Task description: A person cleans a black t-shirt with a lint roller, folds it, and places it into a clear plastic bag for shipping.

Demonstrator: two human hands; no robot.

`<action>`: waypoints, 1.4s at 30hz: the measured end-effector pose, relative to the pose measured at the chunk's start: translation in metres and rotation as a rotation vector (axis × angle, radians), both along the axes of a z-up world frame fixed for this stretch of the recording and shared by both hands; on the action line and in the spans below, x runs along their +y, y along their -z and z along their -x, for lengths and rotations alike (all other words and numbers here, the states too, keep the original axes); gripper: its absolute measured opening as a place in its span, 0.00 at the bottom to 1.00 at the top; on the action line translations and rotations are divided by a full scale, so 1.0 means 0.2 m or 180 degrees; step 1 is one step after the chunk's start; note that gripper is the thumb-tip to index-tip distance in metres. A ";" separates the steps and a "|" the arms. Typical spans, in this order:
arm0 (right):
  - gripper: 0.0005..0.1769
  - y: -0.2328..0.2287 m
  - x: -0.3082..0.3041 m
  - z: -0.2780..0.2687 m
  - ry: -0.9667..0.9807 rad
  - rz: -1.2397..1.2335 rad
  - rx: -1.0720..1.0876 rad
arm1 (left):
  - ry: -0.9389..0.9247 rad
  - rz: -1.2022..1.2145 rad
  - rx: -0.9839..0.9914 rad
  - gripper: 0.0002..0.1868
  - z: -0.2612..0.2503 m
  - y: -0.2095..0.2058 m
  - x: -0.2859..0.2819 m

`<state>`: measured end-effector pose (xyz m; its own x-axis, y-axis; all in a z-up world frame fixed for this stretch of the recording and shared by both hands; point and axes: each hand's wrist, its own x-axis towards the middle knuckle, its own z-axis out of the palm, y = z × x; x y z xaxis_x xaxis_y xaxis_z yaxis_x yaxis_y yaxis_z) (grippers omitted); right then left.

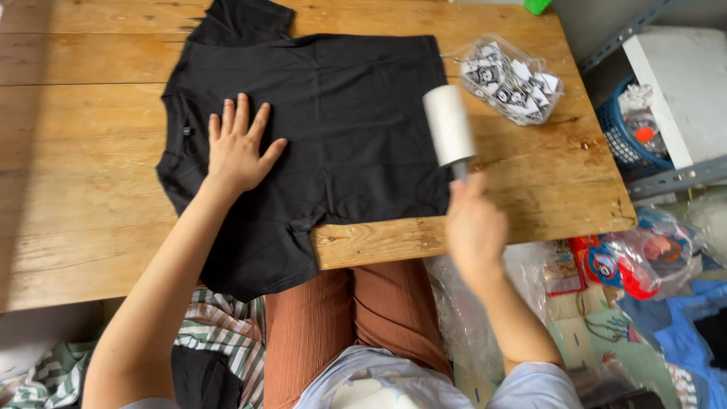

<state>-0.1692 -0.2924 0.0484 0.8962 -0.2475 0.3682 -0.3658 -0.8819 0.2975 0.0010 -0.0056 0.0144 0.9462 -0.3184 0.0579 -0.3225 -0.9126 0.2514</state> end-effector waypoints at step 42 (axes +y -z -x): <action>0.13 0.06 0.69 0.09 -0.3573 -0.0765 0.0226 | -0.0087 0.1959 0.1431 0.35 0.28 -0.27 0.36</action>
